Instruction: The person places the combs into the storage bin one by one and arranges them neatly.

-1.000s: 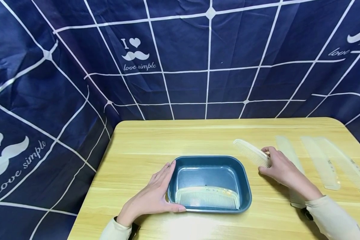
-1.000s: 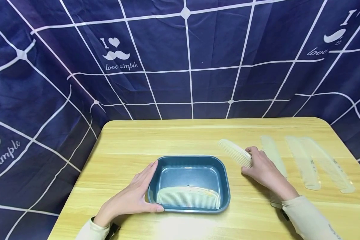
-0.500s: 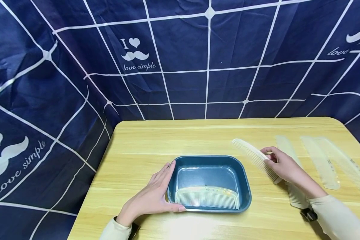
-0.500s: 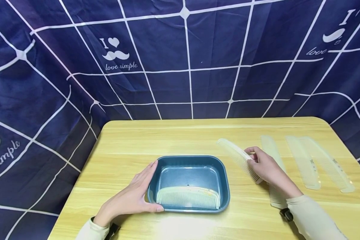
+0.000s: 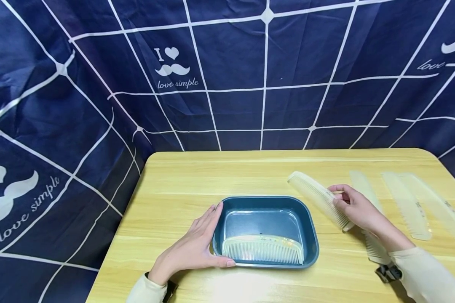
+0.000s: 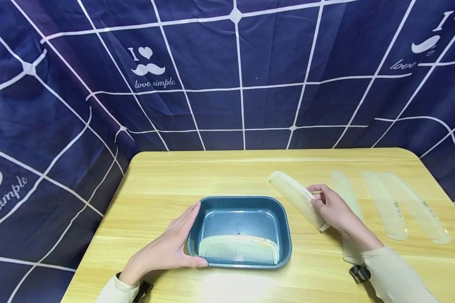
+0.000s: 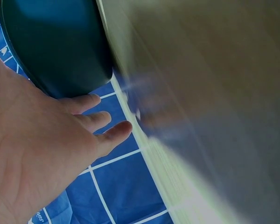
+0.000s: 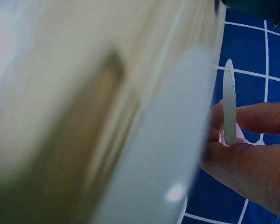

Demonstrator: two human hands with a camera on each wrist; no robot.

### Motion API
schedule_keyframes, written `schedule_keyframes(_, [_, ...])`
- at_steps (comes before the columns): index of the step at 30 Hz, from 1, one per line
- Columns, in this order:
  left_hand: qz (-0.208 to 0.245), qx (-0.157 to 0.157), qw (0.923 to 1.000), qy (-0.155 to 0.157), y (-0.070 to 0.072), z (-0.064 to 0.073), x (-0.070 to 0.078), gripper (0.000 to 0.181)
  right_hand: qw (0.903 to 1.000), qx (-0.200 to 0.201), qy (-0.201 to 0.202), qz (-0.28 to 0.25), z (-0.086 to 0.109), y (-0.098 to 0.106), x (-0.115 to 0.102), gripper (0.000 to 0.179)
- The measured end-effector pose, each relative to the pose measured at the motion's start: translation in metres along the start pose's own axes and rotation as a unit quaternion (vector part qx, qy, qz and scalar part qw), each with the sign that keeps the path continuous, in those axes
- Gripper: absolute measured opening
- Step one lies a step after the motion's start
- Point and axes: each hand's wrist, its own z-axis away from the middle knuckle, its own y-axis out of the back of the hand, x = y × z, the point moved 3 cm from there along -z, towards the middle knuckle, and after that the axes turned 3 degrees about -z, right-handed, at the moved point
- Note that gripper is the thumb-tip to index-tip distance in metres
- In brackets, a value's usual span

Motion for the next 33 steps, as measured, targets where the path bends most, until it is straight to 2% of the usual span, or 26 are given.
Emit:
schedule_keyframes(10, [0.003, -0.002, 1.0, 0.0, -0.001, -0.002, 0.0, 0.139, 0.9979, 0.012, 0.026, -0.059, 0.002, -0.002, -0.011, 0.043])
schedule_keyframes(18, [0.002, -0.002, 1.0, 0.004, 0.0, 0.0, -0.001, 0.14, 0.9896, 0.009, 0.047, -0.136, 0.008, -0.008, -0.024, 0.036])
schedule_keyframes(23, [0.005, -0.003, 0.9999, 0.01, 0.001, 0.0, -0.001, 0.14, 0.9876, 0.009, 0.069, -0.14, 0.011, -0.012, -0.031, 0.034])
schedule_keyframes(33, [0.006, -0.001, 0.9999, 0.008, 0.0, 0.001, -0.001, 0.14, 0.9894, -0.003, 0.066, -0.129, 0.016, -0.021, -0.041, 0.039])
